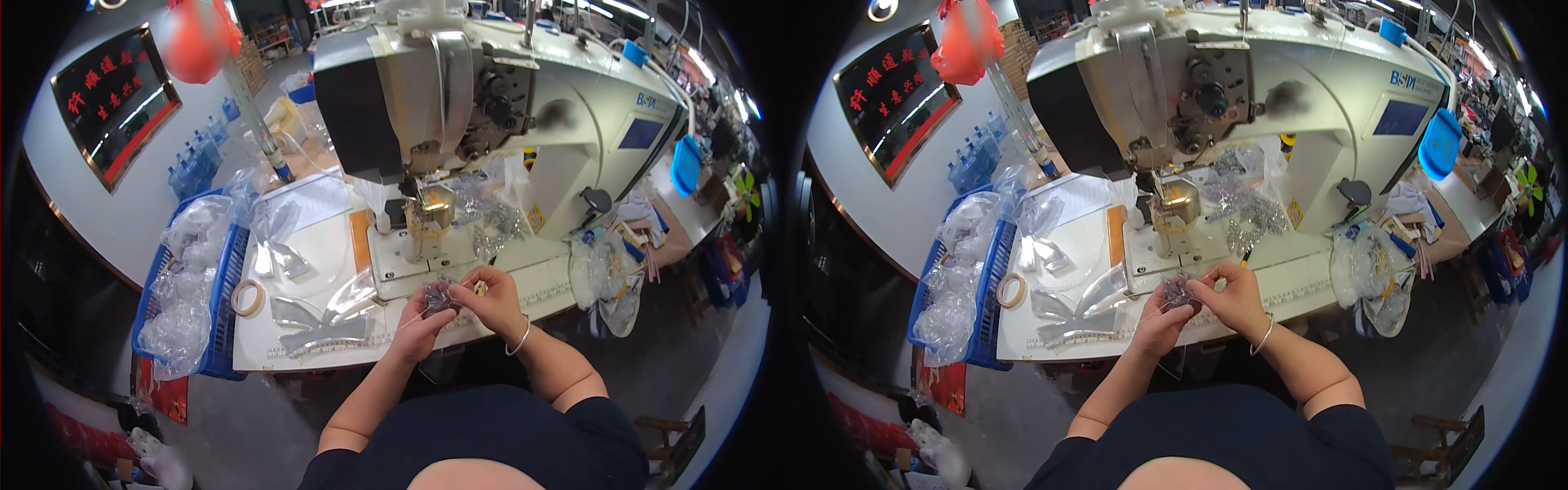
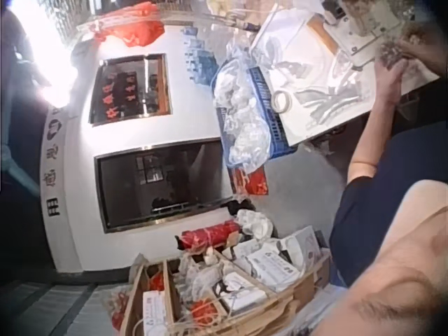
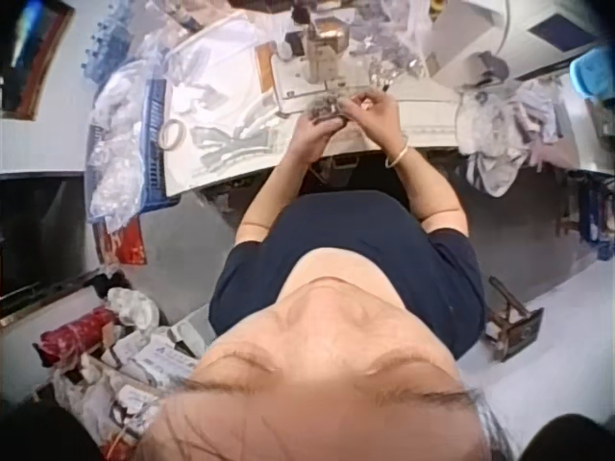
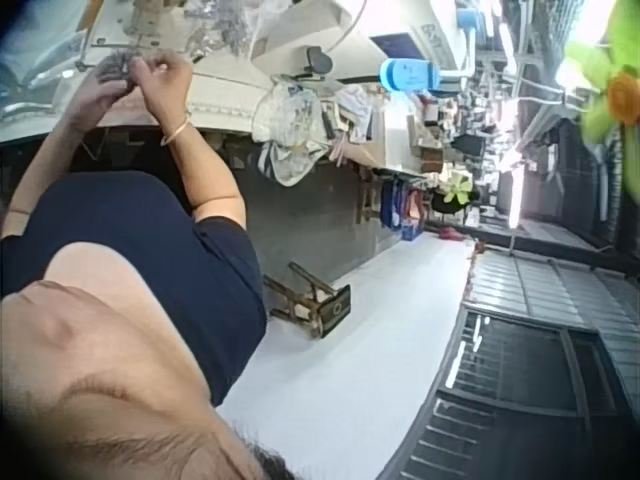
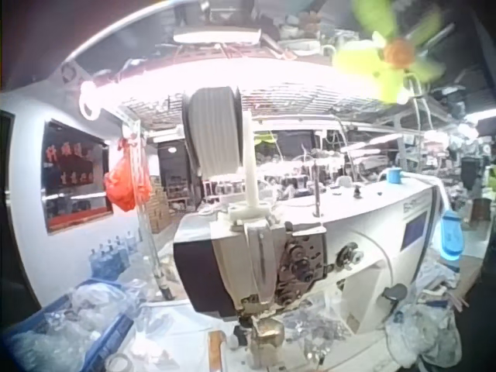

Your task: The person sews a strip of silver sequins onto a clear plastic sheet using a sewing machine. They then use scissors to trim the excess sequin strip and thread. The person repeats this process with another plastic sheet, aligning the sequins and sewing them in place.

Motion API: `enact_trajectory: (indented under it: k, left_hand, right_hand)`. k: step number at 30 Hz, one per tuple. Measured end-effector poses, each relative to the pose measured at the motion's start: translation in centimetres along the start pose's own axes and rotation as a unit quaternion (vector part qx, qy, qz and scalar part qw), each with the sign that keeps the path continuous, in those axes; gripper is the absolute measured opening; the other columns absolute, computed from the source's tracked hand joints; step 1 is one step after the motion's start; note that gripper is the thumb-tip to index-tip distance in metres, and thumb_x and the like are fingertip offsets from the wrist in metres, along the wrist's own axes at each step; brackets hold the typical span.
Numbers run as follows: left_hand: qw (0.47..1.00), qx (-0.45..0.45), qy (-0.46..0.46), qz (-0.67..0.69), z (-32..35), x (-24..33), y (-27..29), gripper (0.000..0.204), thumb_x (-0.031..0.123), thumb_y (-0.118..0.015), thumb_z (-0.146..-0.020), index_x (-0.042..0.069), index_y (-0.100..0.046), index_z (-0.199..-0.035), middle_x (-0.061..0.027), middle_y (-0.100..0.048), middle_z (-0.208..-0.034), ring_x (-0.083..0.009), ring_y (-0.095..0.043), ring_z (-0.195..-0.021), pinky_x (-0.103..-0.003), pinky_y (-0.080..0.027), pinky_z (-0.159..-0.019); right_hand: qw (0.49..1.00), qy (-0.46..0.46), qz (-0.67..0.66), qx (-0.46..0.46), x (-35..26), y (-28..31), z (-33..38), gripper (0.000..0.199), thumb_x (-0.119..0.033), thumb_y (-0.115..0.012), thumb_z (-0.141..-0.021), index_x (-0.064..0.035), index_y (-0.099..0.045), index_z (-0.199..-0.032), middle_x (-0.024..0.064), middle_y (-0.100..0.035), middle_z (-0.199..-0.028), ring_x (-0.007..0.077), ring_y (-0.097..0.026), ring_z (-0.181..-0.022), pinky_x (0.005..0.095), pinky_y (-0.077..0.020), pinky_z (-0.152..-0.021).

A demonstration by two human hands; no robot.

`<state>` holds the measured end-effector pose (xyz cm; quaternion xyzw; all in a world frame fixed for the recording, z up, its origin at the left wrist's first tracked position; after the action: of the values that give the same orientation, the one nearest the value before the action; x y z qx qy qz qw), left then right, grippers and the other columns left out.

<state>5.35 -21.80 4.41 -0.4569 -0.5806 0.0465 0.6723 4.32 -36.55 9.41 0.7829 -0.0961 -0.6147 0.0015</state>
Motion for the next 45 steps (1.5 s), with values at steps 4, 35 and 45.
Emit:
enact_trajectory:
  k: [4, 35, 45]
  left_hand:
    - [0.998, 0.038, -0.02, -0.053, -2.1, 3.2, 0.7, 0.027, 0.006, -0.057, -0.083, 0.0, -0.05, -0.108, -0.0125, -0.061, -0.101, -0.0231, -0.063, -0.087, -0.033, -0.052, -0.078]
    - [0.973, 0.104, 0.078, -0.19, -10.9, 15.5, -0.8, 0.023, -0.005, -0.051, -0.084, -0.009, -0.05, -0.107, -0.0167, -0.058, -0.1, -0.0252, -0.064, -0.085, -0.033, -0.057, -0.075]
    - [0.965, 0.121, 0.115, -0.204, -11.1, 15.5, -0.8, 0.023, -0.006, -0.051, -0.085, -0.01, -0.049, -0.107, -0.0183, -0.056, -0.102, -0.0293, -0.062, -0.088, -0.034, -0.057, -0.076]
  right_hand:
    - [0.997, 0.021, -0.063, 0.033, 0.2, -0.1, -2.1, 0.018, -0.011, -0.073, -0.075, -0.0012, -0.059, -0.068, 0.0029, -0.062, -0.07, 0.0069, -0.055, -0.065, 0.0226, -0.0448, -0.061]
    - [0.996, 0.02, 0.048, 0.074, -0.8, -1.7, -13.7, 0.033, -0.029, -0.068, -0.069, 0.0032, -0.066, -0.072, 0.0181, -0.054, -0.092, 0.0295, -0.041, -0.095, 0.0368, -0.0352, -0.083]
    - [0.96, 0.008, -0.263, 0.099, 0.9, -2.0, -14.0, 0.014, -0.011, -0.063, -0.075, 0.0028, -0.062, -0.071, 0.0006, -0.058, -0.067, 0.007, -0.048, -0.059, 0.0245, -0.0407, -0.055]
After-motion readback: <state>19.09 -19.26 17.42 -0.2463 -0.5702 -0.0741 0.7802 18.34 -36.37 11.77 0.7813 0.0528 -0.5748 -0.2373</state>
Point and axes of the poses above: each hand's wrist, its own z-axis away from the middle knuckle, its own y-axis out of the back of the hand, x = y × z, the point moved 3 cm from there along -z, towards the middle knuckle
